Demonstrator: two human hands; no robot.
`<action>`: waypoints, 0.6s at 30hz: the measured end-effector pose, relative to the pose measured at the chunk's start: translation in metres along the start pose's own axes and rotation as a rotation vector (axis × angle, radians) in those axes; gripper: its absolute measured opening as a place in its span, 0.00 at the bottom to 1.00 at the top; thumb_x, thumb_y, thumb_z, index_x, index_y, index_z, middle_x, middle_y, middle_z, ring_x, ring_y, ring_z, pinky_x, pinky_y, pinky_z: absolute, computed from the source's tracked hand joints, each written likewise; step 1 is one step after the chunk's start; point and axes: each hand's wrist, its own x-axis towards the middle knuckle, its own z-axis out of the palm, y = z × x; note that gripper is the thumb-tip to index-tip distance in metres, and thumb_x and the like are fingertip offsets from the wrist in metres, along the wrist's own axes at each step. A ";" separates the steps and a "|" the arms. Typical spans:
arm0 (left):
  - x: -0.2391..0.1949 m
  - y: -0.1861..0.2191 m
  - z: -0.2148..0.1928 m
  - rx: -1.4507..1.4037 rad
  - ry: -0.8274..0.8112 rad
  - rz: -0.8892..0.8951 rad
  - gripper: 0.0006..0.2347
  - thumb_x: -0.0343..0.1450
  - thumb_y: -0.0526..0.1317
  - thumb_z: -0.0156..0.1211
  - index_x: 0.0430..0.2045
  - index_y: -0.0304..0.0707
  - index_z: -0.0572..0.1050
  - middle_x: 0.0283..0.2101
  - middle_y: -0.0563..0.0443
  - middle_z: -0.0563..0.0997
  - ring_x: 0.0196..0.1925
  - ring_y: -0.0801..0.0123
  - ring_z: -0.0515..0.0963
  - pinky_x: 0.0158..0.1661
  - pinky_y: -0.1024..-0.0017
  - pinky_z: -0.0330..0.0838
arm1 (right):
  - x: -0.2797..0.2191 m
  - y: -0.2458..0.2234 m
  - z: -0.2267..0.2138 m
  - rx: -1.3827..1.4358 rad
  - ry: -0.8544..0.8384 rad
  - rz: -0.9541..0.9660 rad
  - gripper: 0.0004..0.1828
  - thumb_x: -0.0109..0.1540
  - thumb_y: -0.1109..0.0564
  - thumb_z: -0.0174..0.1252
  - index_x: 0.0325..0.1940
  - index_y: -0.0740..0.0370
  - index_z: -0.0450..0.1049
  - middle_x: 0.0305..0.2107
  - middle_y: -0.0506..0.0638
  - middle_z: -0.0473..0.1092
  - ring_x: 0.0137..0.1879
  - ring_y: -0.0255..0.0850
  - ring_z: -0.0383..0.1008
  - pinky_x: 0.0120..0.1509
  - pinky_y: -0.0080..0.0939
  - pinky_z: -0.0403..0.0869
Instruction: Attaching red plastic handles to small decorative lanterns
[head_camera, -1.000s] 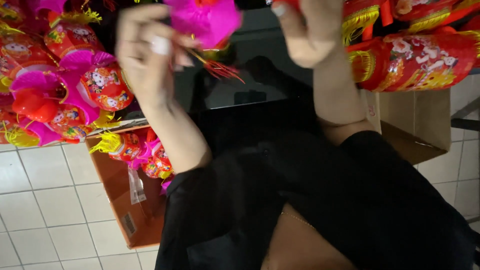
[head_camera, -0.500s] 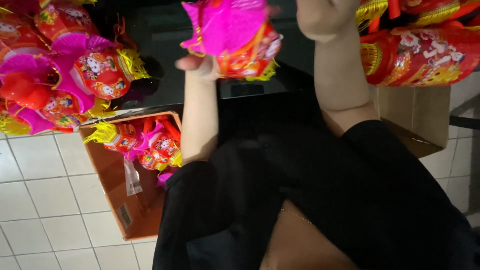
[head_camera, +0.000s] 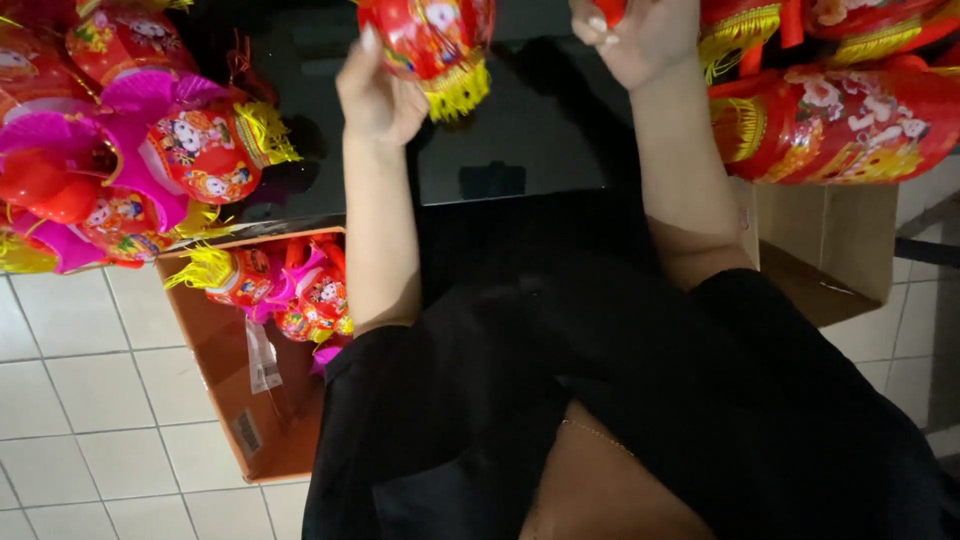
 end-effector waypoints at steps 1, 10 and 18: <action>0.000 0.004 -0.007 0.002 0.001 0.000 0.16 0.79 0.47 0.56 0.57 0.39 0.75 0.58 0.50 0.81 0.63 0.64 0.81 0.59 0.68 0.77 | 0.002 0.009 -0.009 0.002 -0.001 0.000 0.23 0.68 0.28 0.40 0.43 0.44 0.67 0.31 0.37 0.59 0.33 0.29 0.58 0.37 0.29 0.55; -0.001 0.012 -0.051 0.112 0.120 -0.312 0.27 0.70 0.42 0.68 0.64 0.32 0.68 0.59 0.44 0.79 0.61 0.58 0.80 0.55 0.64 0.80 | 0.026 0.049 -0.010 0.545 -0.043 0.081 0.18 0.66 0.39 0.54 0.39 0.56 0.71 0.28 0.50 0.65 0.35 0.39 0.65 0.38 0.37 0.65; -0.001 0.018 -0.028 0.366 -0.002 -0.401 0.31 0.67 0.41 0.68 0.65 0.32 0.62 0.61 0.43 0.76 0.64 0.55 0.77 0.63 0.59 0.75 | 0.027 0.046 0.009 0.281 0.003 0.034 0.24 0.76 0.40 0.38 0.68 0.53 0.65 0.33 0.46 0.65 0.24 0.33 0.57 0.25 0.32 0.58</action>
